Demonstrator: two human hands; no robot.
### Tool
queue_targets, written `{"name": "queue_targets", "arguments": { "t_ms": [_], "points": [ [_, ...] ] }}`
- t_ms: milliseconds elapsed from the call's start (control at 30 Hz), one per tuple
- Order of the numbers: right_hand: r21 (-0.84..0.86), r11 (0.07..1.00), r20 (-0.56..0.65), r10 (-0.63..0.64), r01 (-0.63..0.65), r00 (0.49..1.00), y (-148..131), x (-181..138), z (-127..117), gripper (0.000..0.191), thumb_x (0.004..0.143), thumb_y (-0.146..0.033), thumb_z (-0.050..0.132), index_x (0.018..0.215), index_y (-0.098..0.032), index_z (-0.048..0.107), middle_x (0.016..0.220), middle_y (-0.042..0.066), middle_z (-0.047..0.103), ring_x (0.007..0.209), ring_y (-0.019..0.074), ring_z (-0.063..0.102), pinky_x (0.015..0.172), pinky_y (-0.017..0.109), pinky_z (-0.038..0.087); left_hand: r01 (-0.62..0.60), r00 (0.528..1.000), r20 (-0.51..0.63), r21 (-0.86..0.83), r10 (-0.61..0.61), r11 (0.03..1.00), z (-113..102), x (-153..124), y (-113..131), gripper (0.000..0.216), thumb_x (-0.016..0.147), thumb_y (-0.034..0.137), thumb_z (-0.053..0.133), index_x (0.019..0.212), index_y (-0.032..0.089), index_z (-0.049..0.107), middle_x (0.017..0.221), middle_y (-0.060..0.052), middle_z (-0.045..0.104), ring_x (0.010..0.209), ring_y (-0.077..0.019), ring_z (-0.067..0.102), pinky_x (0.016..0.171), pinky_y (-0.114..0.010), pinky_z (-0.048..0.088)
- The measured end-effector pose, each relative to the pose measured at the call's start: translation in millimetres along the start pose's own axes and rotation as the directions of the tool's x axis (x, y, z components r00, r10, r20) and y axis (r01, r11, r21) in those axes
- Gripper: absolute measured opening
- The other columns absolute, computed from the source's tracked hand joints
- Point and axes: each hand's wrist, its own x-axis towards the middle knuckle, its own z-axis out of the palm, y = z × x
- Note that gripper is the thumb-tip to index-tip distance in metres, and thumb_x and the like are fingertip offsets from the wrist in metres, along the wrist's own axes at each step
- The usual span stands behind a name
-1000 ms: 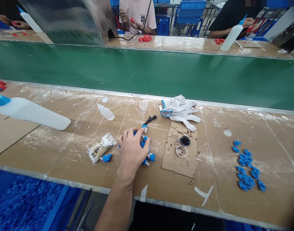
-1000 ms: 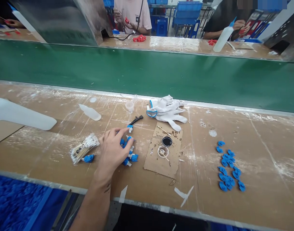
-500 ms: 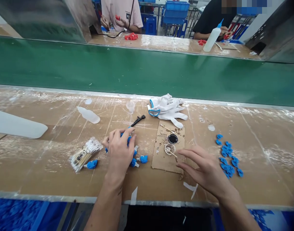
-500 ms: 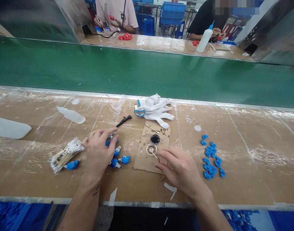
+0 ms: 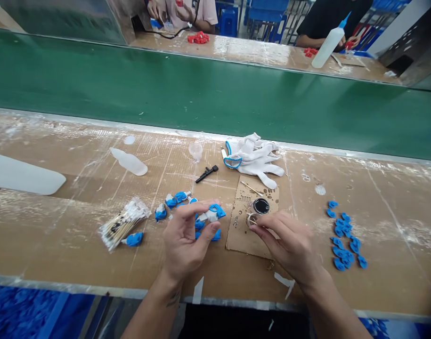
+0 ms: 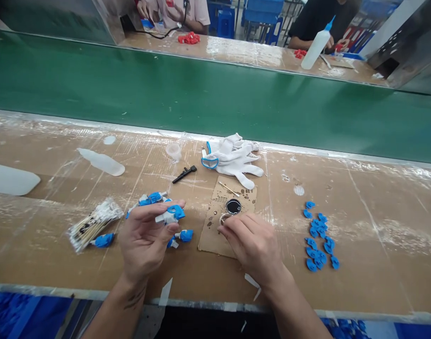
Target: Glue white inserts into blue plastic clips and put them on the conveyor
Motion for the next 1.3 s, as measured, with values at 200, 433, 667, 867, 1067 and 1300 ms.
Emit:
{"name": "queue_targets", "arguments": {
  "t_ms": [200,433,667,867,1067,1300],
  "points": [
    [-0.04,0.999,-0.014,-0.02,0.019,1.0,-0.3,-4.4,8.3,0.014,0.097,-0.007,0.07,0.096,-0.019,0.063,0.082,0.002,0.071,0.073,0.0154,0.064,0.068,0.03,0.05,0.055,0.996,0.077,-0.156,-0.043,0.986,5.8,4.7,8.8,0.03,0.087,-0.002,0.068,0.104,0.023,0.063,0.117,-0.006,0.077,0.085,-0.0142,0.081,0.078,-0.025,0.068],
    [0.048,0.999,0.002,0.006,-0.006,1.0,-0.6,1.5,1.5,0.016,0.096,-0.007,0.069,0.088,-0.02,0.064,0.076,0.0,0.07,0.066,0.014,0.064,0.061,0.027,0.05,0.069,0.994,0.086,-0.082,-0.062,0.994,5.5,5.8,8.3,0.024,0.087,0.006,0.076,0.102,0.021,0.066,0.117,-0.009,0.076,0.094,-0.0191,0.08,0.074,-0.027,0.07],
    [0.122,0.986,-0.049,0.117,-0.11,0.992,4.2,1.3,-2.6,0.015,0.093,-0.008,0.073,0.088,-0.021,0.068,0.078,-0.001,0.075,0.067,0.0136,0.068,0.061,0.027,0.052,-0.106,0.987,0.141,0.247,0.072,0.963,10.9,-7.3,1.5,0.051,0.082,0.007,0.082,0.128,0.026,0.065,0.11,-0.005,0.08,0.095,-0.0188,0.079,0.088,-0.03,0.069],
    [0.379,0.898,-0.352,0.363,-0.223,0.863,-8.5,-3.2,-16.5,0.022,0.081,-0.003,0.081,0.083,-0.022,0.071,0.071,-0.003,0.07,0.064,0.0148,0.066,0.056,0.029,0.051,-0.112,0.974,0.221,0.248,0.057,0.962,21.9,-11.0,3.4,0.058,0.082,0.008,0.081,0.133,0.025,0.06,0.111,-0.005,0.081,0.096,-0.0194,0.082,0.09,-0.03,0.068],
    [0.434,0.894,-0.376,0.295,-0.114,0.878,-28.4,13.8,-17.3,0.023,0.081,0.0,0.078,0.087,-0.022,0.072,0.07,-0.002,0.069,0.061,0.0156,0.064,0.054,0.032,0.051,-0.112,0.97,0.24,0.265,0.047,0.958,27.4,-12.0,5.5,0.06,0.083,0.009,0.082,0.135,0.025,0.057,0.107,-0.003,0.081,0.097,-0.0192,0.081,0.093,-0.03,0.067],
    [0.427,0.901,-0.327,0.239,-0.083,0.915,-28.8,17.6,-11.3,0.025,0.082,0.002,0.077,0.088,-0.021,0.071,0.072,-0.002,0.069,0.061,0.0151,0.065,0.054,0.032,0.051,-0.109,0.973,0.228,0.262,0.048,0.959,26.5,-12.5,7.2,0.067,0.083,0.012,0.083,0.141,0.027,0.055,0.107,-0.003,0.08,0.095,-0.0194,0.082,0.092,-0.031,0.067]
  ]
}}
